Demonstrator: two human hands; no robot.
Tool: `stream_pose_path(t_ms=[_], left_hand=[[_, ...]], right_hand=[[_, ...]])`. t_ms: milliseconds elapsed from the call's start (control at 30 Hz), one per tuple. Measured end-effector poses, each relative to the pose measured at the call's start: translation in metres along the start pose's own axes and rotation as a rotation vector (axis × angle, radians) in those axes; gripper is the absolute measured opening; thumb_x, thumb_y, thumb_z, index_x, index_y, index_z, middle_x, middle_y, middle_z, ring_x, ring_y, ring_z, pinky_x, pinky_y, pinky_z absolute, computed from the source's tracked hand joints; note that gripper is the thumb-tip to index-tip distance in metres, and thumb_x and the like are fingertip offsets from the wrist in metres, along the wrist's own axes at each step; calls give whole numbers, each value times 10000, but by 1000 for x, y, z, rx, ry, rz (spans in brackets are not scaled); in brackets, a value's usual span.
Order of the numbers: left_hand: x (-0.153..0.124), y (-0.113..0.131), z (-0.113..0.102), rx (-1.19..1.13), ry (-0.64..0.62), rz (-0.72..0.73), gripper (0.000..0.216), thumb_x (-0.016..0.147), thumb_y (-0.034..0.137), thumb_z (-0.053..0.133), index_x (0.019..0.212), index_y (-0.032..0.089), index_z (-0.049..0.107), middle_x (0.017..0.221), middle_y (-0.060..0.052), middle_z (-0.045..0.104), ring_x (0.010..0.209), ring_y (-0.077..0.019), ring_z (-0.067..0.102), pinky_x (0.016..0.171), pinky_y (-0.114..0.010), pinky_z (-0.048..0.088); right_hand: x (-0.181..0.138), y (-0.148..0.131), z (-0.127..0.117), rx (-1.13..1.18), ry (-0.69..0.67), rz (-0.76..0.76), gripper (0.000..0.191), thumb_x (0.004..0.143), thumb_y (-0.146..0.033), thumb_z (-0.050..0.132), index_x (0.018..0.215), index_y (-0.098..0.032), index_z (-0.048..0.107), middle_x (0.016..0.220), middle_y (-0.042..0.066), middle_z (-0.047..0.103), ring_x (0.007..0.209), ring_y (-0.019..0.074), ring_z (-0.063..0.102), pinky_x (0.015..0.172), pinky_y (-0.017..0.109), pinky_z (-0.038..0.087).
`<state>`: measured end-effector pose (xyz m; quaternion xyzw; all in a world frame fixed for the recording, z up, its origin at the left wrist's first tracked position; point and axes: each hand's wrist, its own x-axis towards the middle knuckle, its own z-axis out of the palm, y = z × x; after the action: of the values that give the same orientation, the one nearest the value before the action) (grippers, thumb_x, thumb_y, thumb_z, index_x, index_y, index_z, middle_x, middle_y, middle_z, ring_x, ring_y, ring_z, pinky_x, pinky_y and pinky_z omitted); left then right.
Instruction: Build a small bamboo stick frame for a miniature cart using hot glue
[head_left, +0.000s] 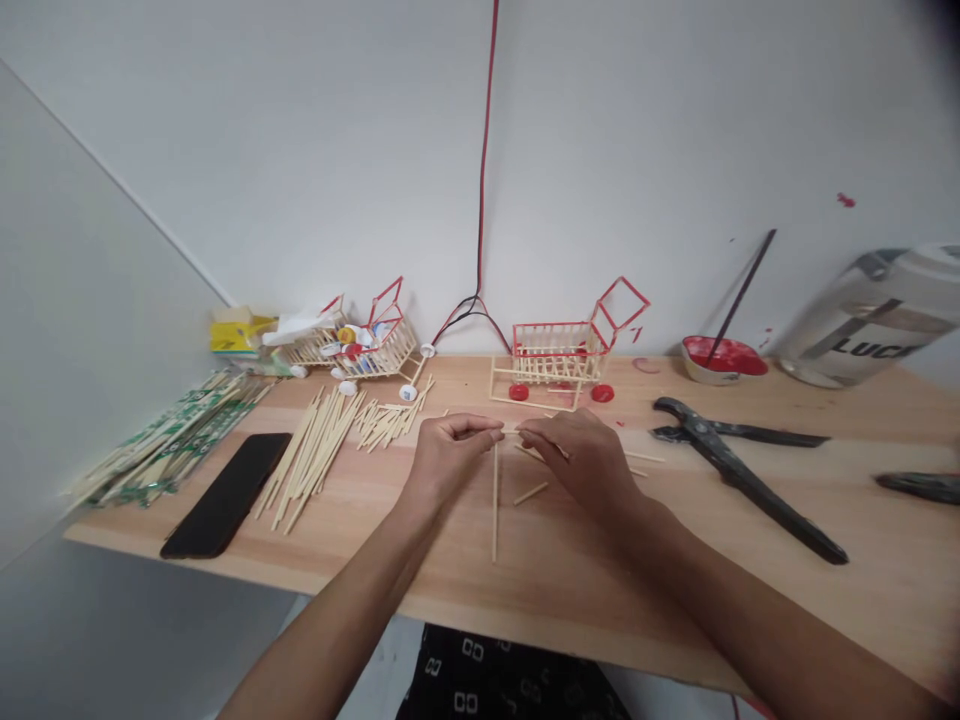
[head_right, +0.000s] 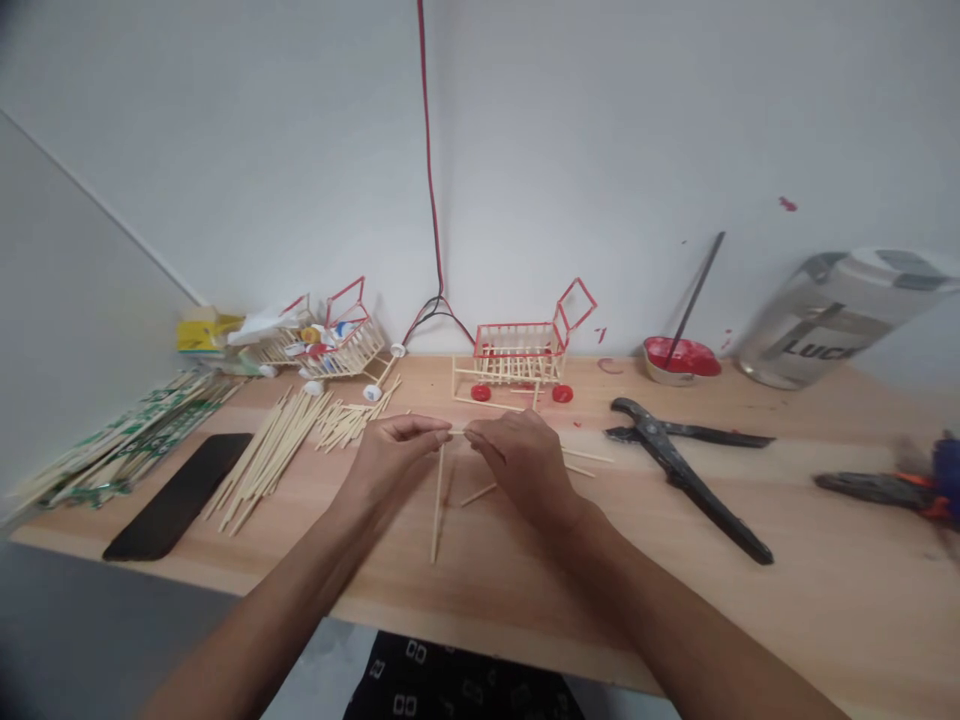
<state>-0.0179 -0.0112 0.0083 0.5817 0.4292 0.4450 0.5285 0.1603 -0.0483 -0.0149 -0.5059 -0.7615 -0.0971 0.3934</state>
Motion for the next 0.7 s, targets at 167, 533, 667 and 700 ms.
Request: stream_pose_path(t_ms=[167,533,667,700], left_hand=[[4,-1,-9,-51,-64,-13,451,730,341,686,1144,164,662,859,-89,725,653,-135,639,573,-230,463],[-1,-2,2,-31,-36,33,265,669,251,745,916,155,747,959,-106,729,856,-191,654,766,-293,486],[0,-3,2,-33,-25,11,207,655,239,748,840,146,749,854,-95,735,784,-178,656,765,-302,487],[0,-2,2,-34,-21,11,196,649,236,749,823,144,748,833,-91,734,766,-173,655,761,-301,488]], right_hand=[[1,4,-1,16,13,17,237,923,-287,507,805,-202,693,777,-5,732,700,144,623,693,280,355],[1,4,-2,14,-4,11,225,922,-302,509,895,-197,706,838,15,742,745,164,639,707,287,364],[0,3,-1,-10,-19,-2,212,920,-296,512,911,-206,704,855,18,743,747,166,634,717,293,358],[0,2,0,-11,-18,-3,209,920,-295,513,910,-208,704,850,18,743,745,165,633,719,293,358]])
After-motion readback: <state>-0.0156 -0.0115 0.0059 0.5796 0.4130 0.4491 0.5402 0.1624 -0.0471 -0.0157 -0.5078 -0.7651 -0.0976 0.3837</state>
